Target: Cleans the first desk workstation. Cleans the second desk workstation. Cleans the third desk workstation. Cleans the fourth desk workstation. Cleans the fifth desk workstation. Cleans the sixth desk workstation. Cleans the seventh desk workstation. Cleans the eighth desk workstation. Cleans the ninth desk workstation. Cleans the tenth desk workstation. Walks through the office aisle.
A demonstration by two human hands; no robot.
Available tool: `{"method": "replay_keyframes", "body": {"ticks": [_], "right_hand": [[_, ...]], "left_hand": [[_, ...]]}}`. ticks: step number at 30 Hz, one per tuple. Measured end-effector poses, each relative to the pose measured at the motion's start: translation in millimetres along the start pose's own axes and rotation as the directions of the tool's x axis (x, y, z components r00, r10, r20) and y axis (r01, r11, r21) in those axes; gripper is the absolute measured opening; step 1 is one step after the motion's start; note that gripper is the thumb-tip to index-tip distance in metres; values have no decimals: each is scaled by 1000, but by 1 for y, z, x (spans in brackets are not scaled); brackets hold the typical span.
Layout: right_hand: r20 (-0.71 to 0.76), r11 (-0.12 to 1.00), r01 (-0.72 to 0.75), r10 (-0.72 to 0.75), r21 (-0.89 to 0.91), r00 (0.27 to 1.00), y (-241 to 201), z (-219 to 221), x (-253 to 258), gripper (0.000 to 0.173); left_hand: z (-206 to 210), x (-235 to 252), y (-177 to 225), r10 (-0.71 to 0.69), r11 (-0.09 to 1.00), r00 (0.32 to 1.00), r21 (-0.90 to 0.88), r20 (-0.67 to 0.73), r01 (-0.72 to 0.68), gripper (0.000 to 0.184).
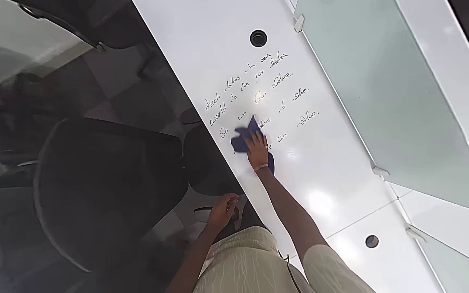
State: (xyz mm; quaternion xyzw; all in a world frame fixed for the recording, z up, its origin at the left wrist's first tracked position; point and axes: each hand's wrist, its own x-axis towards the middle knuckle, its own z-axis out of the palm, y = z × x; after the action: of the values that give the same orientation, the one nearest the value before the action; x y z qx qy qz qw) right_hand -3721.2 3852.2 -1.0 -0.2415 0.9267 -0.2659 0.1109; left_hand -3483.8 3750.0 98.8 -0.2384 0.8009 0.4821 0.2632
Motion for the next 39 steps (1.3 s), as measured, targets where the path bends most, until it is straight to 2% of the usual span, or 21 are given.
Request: {"method": "replay_keyframes", "body": {"ticks": [2,4,7,8,9,11,13,15,17,19,20,22,24,25,26,29,30,32,35,37,39], "right_hand": [[-19,997,-63,64,42,998,-6,3,19,47],[61,995,-59,54,80,997,-12,0,-18,45],[138,984,126,-144,128,980,0,-3,-111,39],[138,974,176,-196,143,971,10,-7,-123,35],[148,975,173,-194,140,970,20,-14,-118,31],[199,998,3,-16,66,980,39,-39,-78,33],[15,986,-160,160,-41,987,77,-61,-18,38],[-165,958,-281,268,-61,949,115,-77,28,45],[-189,931,-364,356,-11,915,121,-85,37,47],[-147,921,-389,388,22,910,100,-74,12,49],[-111,935,-353,354,34,929,82,-62,-14,47],[-53,986,-157,160,57,986,57,-37,-71,42],[-23,997,5,-3,82,1000,63,-37,-91,34],[10,998,-14,13,64,1000,75,-48,-80,33],[31,995,-97,97,19,995,90,-63,-61,34],[-144,911,-402,388,-88,910,161,-118,17,42],[-196,885,-461,442,-67,875,181,-133,36,46],[-260,866,-500,483,0,836,193,-148,52,48],[-192,879,-476,472,26,860,167,-121,10,47],[-126,941,-337,336,15,933,138,-95,-49,45],[-119,987,-160,160,9,980,135,-83,-94,38]], "left_hand": [[2,7,4,0,1000,1000,-17,6,0,31],[2,9,7,18,999,1000,-29,14,-18,31],[-1,9,6,9,1000,999,-11,47,-9,32],[-5,9,4,4,1000,999,-5,47,-4,32],[-8,11,4,-1,1000,999,-6,37,1,32],[-14,12,2,-10,1000,1000,-16,5,10,30],[-16,19,3,-7,1000,1000,-20,-19,7,29],[-16,25,6,-15,1000,1000,-21,-16,14,29],[-10,29,7,7,1000,1000,-18,7,-7,30],[-4,36,14,52,999,998,-14,27,-52,31],[-2,37,18,71,997,997,-11,35,-71,31],[0,38,27,90,996,994,17,68,-91,32],[1,39,32,96,994,991,44,90,-100,32],[0,40,32,98,993,992,51,84,-102,32],[-2,39,32,99,993,992,53,72,-103,31],[-5,40,27,96,994,995,43,25,-97,30],[-5,39,24,83,995,996,47,13,-83,30],[-4,41,22,46,997,999,58,12,-47,31],[3,37,23,23,998,999,50,41,-25,31],[4,39,26,27,998,998,50,53,-30,31],[2,39,31,31,998,998,54,56,-34,30]]}}
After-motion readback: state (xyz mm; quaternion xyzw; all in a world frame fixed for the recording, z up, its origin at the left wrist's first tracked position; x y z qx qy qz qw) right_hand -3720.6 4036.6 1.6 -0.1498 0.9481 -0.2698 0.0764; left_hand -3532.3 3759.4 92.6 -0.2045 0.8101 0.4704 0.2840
